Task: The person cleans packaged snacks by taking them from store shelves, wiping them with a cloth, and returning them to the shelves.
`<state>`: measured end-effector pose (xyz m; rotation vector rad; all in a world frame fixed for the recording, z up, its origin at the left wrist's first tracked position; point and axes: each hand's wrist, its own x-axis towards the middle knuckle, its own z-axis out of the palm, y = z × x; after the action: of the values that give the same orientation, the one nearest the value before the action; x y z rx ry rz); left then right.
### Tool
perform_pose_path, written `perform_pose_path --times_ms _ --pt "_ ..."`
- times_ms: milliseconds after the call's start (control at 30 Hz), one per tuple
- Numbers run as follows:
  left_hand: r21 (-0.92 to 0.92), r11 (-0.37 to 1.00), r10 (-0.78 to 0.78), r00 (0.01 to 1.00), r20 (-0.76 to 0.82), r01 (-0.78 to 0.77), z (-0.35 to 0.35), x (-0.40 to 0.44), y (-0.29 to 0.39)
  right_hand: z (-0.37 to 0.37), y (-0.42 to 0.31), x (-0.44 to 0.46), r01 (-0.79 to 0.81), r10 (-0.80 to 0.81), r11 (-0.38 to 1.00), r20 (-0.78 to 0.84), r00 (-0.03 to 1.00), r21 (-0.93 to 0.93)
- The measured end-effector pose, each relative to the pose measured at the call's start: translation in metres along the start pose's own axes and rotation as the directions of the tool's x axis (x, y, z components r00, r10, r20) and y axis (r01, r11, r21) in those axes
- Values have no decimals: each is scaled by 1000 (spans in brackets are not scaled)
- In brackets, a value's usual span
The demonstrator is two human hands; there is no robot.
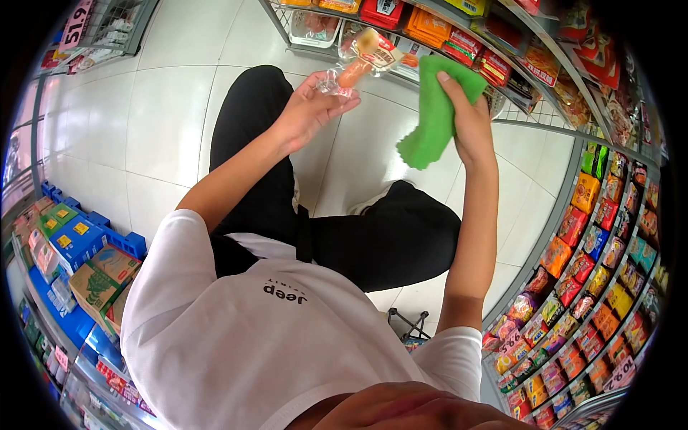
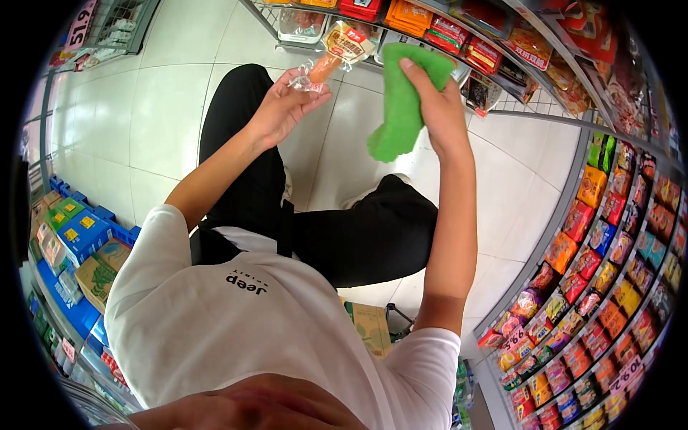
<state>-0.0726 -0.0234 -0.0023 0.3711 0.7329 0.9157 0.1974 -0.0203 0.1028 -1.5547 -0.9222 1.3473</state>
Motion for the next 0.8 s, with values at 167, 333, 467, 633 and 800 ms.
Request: perform_pose_path --times_ms 167,333,467,633,800 --pt "37 999 32 983 182 -39 27 -10 -11 10 6 -1 -48 44 996 45 998 78" --pt "186 981 -1 948 319 -62 42 -17 -9 11 3 -4 53 -52 997 -11 999 64" --pt "106 991 28 916 400 -76 37 7 -12 11 -9 -12 117 -116 993 -46 992 11" --pt "109 991 34 943 330 -74 72 11 2 14 -14 -18 243 -241 969 52 969 -46" --pt "69 998 -30 934 355 6 73 14 -1 13 2 3 677 -740 549 91 666 -490"
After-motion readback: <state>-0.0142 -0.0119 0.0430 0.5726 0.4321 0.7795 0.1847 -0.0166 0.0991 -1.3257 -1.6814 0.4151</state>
